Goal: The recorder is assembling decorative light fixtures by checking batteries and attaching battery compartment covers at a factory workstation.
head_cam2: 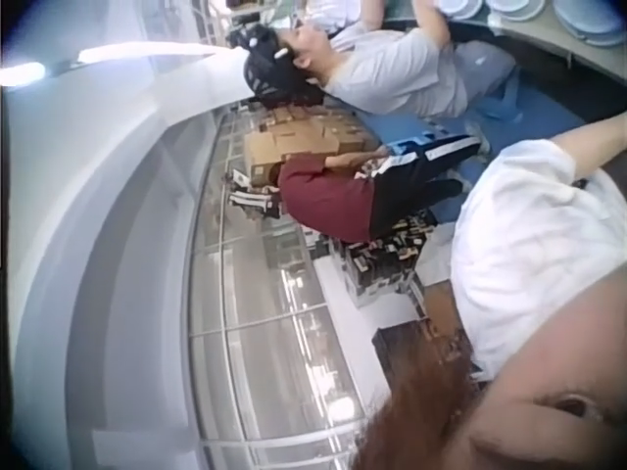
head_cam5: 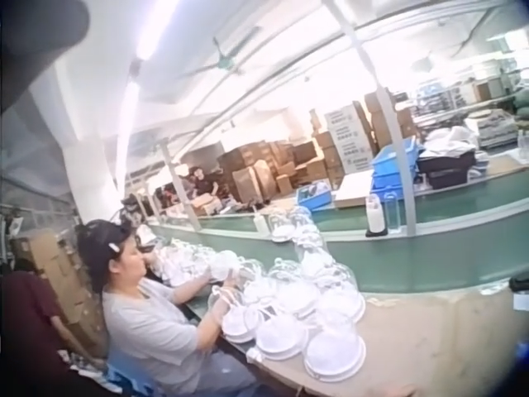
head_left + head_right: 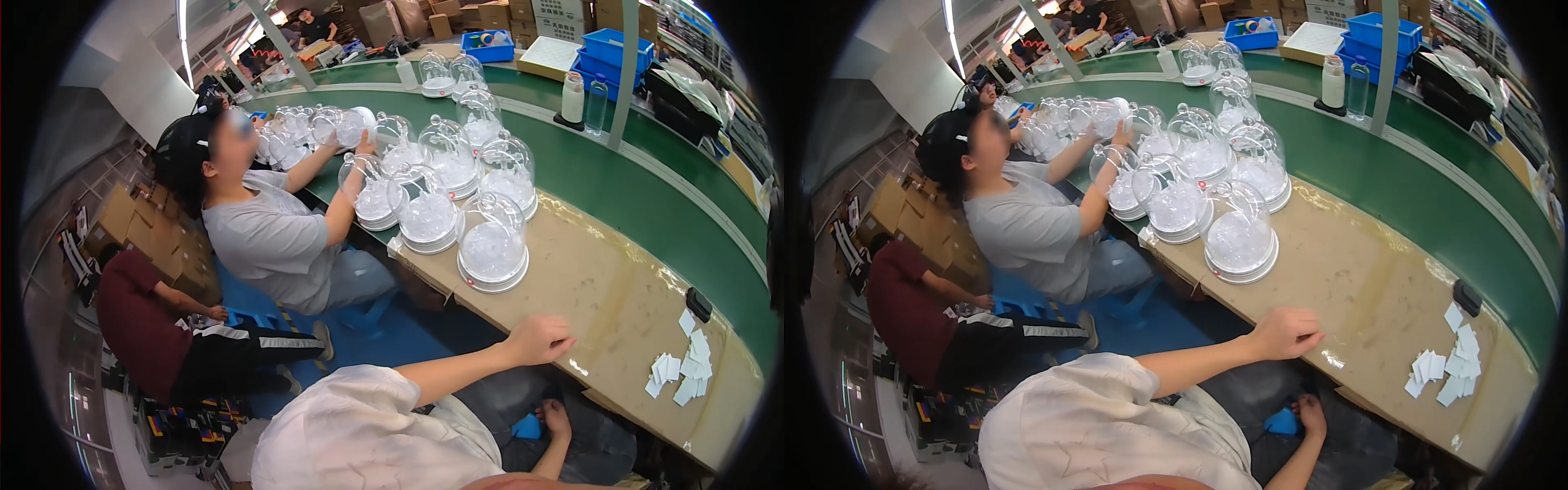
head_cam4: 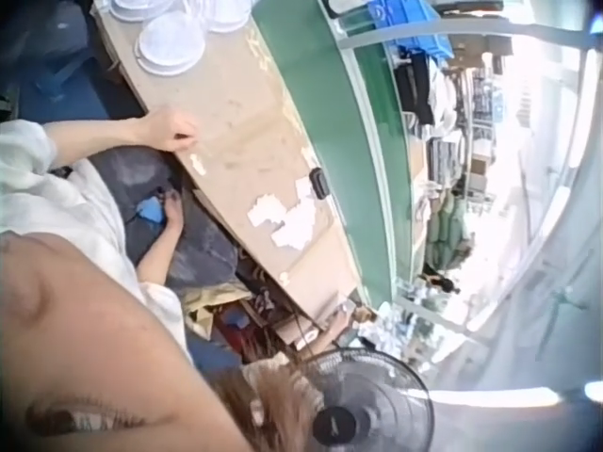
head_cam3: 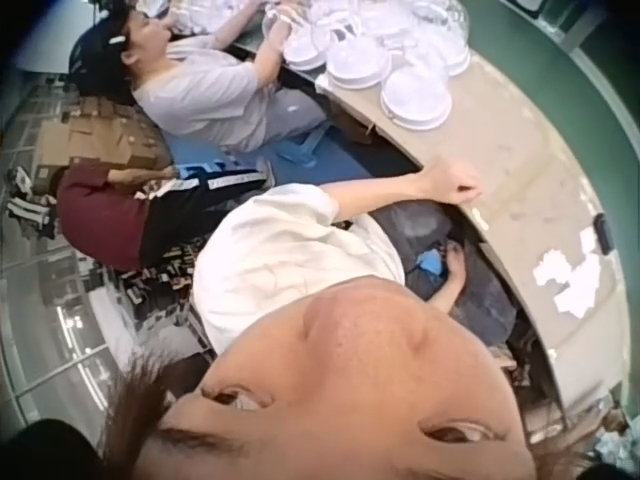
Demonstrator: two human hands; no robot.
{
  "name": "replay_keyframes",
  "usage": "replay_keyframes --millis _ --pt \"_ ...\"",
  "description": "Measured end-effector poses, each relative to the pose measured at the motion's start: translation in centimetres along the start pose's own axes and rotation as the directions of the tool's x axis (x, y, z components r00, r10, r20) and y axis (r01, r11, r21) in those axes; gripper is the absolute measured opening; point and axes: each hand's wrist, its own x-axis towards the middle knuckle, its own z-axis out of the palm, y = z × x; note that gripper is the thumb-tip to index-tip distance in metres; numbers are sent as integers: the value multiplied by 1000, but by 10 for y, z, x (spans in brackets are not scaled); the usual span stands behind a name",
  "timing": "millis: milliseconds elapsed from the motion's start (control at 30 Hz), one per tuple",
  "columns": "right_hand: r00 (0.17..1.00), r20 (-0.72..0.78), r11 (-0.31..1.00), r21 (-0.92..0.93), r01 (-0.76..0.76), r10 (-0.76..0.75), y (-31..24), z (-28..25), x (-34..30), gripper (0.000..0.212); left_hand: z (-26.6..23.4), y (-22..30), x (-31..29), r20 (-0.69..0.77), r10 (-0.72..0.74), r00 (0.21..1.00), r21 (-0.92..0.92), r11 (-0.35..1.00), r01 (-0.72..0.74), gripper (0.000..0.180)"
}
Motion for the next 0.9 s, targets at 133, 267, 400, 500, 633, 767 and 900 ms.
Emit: replay_keyframes --millis 133,267,400,500,633,767,900 --pt "1000 -30 1000 -21 -8 8 -3 0 -1 23 -2 -2 0 -12 0 1000 -10 1000 0 28" --pt "1000 2 1000 -12 -24 24 1 0 5 23 -2 -4 -3 -16 11 1000 -2 1000 -11 28" --pt "999 2 999 -9 -39 39 -2 -1 4 22 -2 -4 -3 0 -21 1000 -10 1000 21 26" --pt "999 -9 999 16 -43 43 -8 -2 -1 23 -1 -3 -2 1 -42 999 -25 999 42 27" --pt "999 -18 999 -2 -38 38 -9 -5 -3 24 1 -2 -1 -14 -11 1000 -26 1000 10 28" --pt "999 -21 999 -1 -35 35 -2 -7 -2 25 3 -1 -3 -12 -16 1000 -30 999 15 28" --pt "1000 -19 1000 1 -25 25 5 -1 4 25 -1 -2 -7 -18 -11 1000 -13 1000 11 29"
